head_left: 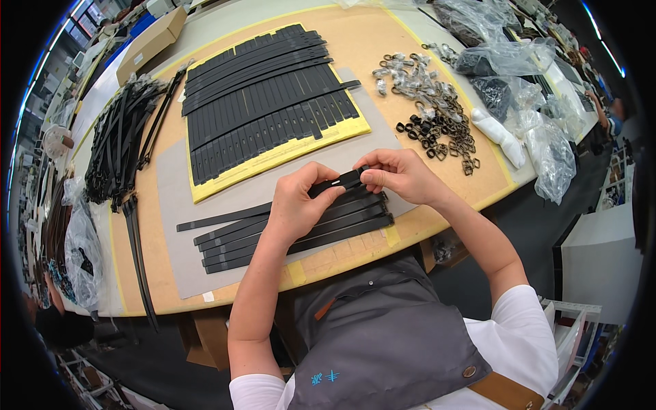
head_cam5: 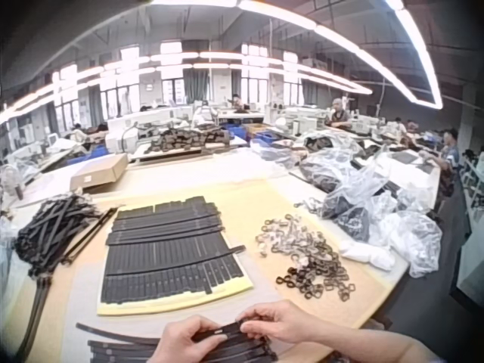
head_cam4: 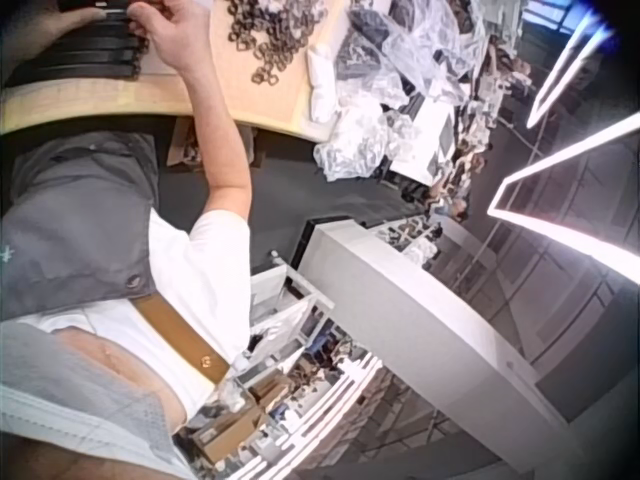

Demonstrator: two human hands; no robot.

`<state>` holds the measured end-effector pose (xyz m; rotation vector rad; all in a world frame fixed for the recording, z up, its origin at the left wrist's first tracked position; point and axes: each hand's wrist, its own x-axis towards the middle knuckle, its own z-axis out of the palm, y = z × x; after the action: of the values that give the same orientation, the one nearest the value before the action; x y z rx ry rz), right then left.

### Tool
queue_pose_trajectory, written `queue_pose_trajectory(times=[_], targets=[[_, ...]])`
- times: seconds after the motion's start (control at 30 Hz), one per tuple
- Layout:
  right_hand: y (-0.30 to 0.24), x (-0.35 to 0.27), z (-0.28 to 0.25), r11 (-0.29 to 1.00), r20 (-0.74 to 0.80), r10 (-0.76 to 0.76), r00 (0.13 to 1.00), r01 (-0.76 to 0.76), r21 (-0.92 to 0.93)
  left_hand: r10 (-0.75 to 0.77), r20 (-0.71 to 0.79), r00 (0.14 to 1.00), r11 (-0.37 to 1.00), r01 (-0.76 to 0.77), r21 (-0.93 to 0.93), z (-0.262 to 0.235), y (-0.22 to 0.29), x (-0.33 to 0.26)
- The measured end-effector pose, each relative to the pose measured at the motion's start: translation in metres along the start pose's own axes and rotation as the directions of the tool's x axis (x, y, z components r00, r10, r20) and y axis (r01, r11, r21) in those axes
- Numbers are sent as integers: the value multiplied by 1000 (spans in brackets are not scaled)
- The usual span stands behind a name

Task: The person assembles black belts by inserting small metal buckles into the ends of the straps. They pick up a belt, slide a buckle into the slot, and place the finished unit on a growing pile on the table. The process is repeated continuously with materials organized on the workbench.

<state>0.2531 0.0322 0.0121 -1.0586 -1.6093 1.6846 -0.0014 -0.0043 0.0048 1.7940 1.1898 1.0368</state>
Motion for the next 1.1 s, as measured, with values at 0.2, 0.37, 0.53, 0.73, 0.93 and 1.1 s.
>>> queue_pose_trajectory(times=[0.2, 0.37, 0.53, 0.73, 0.93, 1.1], targets=[[2, 2, -3, 996, 36, 43, 998, -46, 73, 64, 4, 998, 997, -64, 31, 0, 1, 0], [3, 2, -3, 990, 72, 67, 995, -75, 121, 78, 4, 997, 996, -78, 34, 2, 0, 0], [1, 7, 11, 995, 128, 71, 989, -79, 59, 143, 45, 989, 988, -146, 59, 8, -1, 0], [-10, 17, 20, 986, 120, 148, 982, -136, -98, 133, 33, 991, 990, -134, 53, 9, 0, -2], [-7, 13, 11, 981, 83, 194, 977, -191, -44, 229, 34, 973, 969, -231, 89, 7, -1, 0], [-1, 9, 9, 996, 65, 91, 994, -90, -17, 162, 38, 986, 976, -166, 141, 7, 4, -3]])
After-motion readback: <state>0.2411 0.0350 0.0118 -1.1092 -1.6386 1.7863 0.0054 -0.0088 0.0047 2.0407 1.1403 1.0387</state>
